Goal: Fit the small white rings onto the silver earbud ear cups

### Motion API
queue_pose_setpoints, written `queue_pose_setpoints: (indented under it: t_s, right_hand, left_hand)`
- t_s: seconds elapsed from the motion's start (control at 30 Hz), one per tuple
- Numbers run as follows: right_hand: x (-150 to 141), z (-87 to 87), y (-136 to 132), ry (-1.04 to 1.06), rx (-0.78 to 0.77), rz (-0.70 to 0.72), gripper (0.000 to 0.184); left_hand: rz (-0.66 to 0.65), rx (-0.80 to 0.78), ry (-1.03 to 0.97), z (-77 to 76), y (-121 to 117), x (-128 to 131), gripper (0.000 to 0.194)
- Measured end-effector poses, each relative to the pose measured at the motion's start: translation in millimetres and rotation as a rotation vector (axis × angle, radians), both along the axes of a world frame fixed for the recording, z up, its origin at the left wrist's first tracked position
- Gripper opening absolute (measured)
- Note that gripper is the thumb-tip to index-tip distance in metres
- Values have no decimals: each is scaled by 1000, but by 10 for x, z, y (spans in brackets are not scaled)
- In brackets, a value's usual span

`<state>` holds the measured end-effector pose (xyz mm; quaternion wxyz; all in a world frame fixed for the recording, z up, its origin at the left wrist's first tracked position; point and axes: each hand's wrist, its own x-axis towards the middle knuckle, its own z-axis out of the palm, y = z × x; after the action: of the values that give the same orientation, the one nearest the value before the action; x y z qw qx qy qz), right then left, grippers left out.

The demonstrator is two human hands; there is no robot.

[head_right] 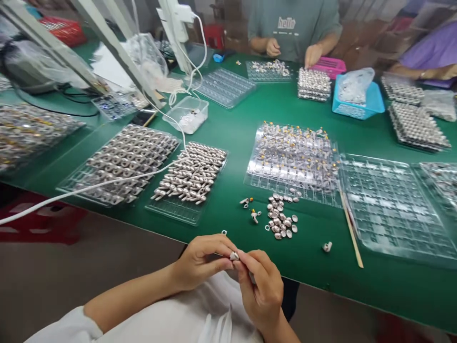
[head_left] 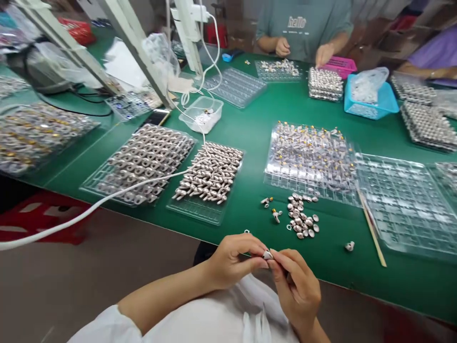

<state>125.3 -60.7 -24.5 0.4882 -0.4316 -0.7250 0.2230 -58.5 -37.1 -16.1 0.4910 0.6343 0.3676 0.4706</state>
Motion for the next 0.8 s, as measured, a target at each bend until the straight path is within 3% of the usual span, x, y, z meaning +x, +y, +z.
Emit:
queue_pose_setpoints:
  t_s: [0.2, 0.27, 0.37, 0.53, 0.63, 0.8]
  right_hand:
    - [-153, -43, 118, -27, 36, 164, 25]
    - [-142, -50, 141, -27, 33, 187, 24]
    - [-61, -75, 173, -38, 27, 128, 22]
    - [64, -192, 233, -68, 0, 22, 16]
    - [69, -283, 256, -71, -12, 16, 15]
    - [62, -335, 272, -78, -45, 10, 16]
  left_hand:
    - [169, -163, 150, -5, -113, -209, 7]
    - [317, -155, 287, -30, -115, -373, 8]
    - [655, -120, 555, -73, -80, -740, 10]
    - [983, -64, 747, -112, 34, -1331, 15]
    - [1004, -6, 850, -133, 105, -1480, 19]
    - [906, 11, 989, -148, 172, -1519, 25]
